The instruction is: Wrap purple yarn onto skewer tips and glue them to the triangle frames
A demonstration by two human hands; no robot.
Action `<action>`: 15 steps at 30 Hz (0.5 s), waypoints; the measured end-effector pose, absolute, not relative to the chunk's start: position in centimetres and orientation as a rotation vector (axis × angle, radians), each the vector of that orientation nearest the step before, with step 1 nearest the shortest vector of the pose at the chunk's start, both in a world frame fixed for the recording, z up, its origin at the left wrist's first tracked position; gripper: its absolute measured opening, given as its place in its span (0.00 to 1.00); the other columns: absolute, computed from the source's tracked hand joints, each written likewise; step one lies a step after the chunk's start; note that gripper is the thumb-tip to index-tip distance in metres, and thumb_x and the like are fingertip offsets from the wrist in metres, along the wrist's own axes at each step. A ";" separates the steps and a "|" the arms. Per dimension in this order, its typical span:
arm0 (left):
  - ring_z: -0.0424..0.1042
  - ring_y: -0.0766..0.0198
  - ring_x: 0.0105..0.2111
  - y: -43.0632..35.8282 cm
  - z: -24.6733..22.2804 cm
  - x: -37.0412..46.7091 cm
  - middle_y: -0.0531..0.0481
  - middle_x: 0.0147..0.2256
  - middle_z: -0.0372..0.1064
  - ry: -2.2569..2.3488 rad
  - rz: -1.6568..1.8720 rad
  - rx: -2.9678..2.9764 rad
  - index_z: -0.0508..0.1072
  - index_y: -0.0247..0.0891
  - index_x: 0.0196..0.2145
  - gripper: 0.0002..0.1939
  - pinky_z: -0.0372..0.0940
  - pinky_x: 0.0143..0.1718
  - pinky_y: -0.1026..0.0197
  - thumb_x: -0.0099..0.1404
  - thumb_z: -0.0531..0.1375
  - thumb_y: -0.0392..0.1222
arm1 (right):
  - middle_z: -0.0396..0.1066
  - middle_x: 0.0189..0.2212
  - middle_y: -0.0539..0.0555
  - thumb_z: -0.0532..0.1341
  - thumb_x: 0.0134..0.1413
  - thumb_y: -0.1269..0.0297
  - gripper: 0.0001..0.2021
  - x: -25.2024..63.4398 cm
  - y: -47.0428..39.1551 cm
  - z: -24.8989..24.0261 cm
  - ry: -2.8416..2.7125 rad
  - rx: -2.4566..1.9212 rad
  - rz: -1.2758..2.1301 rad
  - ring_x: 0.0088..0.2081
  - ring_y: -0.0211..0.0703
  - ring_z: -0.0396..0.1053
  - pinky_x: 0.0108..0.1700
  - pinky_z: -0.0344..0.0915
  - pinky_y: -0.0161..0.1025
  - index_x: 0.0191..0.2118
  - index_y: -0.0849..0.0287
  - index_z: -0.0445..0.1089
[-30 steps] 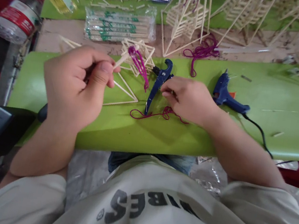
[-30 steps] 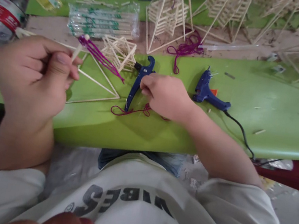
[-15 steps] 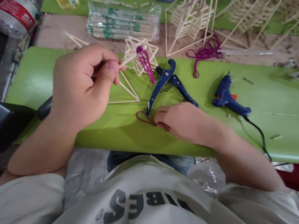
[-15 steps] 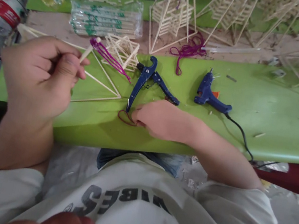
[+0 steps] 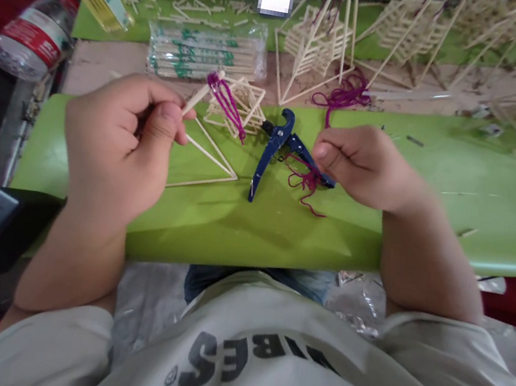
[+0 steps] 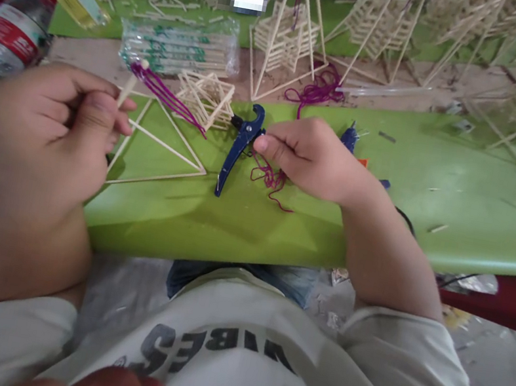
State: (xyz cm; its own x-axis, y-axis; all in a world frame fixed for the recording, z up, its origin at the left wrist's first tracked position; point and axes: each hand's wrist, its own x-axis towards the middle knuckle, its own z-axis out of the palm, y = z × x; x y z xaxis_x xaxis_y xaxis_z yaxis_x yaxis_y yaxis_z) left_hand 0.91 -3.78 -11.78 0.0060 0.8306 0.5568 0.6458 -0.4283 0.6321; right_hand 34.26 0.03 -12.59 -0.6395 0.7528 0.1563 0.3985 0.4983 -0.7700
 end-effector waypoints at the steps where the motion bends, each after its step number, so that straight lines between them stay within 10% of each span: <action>1: 0.82 0.62 0.36 -3.8 -11.8 1.0 0.51 0.32 0.80 1.548 1.391 2.079 0.81 0.38 0.37 0.11 0.67 0.33 0.62 0.78 0.62 0.40 | 0.52 0.20 0.45 0.60 0.80 0.48 0.28 34.2 0.1 -12.8 -2.237 -0.910 1.041 0.24 0.35 0.48 0.29 0.46 0.43 0.25 0.55 0.58; 8: 0.76 0.66 0.29 -4.0 -11.4 0.9 0.54 0.32 0.80 1.542 1.335 2.113 0.81 0.40 0.37 0.11 0.64 0.31 0.60 0.78 0.62 0.42 | 0.82 0.43 0.55 0.73 0.67 0.47 0.13 34.0 0.4 -13.1 -1.756 -1.003 1.049 0.42 0.48 0.78 0.46 0.75 0.46 0.45 0.50 0.80; 15: 0.78 0.62 0.34 -4.1 -11.5 1.1 0.52 0.32 0.80 1.529 1.378 2.018 0.81 0.40 0.39 0.11 0.66 0.34 0.56 0.80 0.62 0.42 | 0.75 0.70 0.60 0.53 0.77 0.44 0.26 33.4 0.0 -13.3 -1.681 -1.082 1.305 0.66 0.57 0.78 0.60 0.79 0.56 0.70 0.48 0.69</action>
State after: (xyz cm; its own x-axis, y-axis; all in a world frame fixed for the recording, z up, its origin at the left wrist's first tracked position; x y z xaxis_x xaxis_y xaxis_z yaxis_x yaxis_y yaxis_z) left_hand 1.09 -4.14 -11.55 -0.0026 0.8525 0.5227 0.6078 -0.4137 0.6778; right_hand 33.43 0.03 -13.30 -0.3738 0.9259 0.0539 0.1775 0.1285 -0.9757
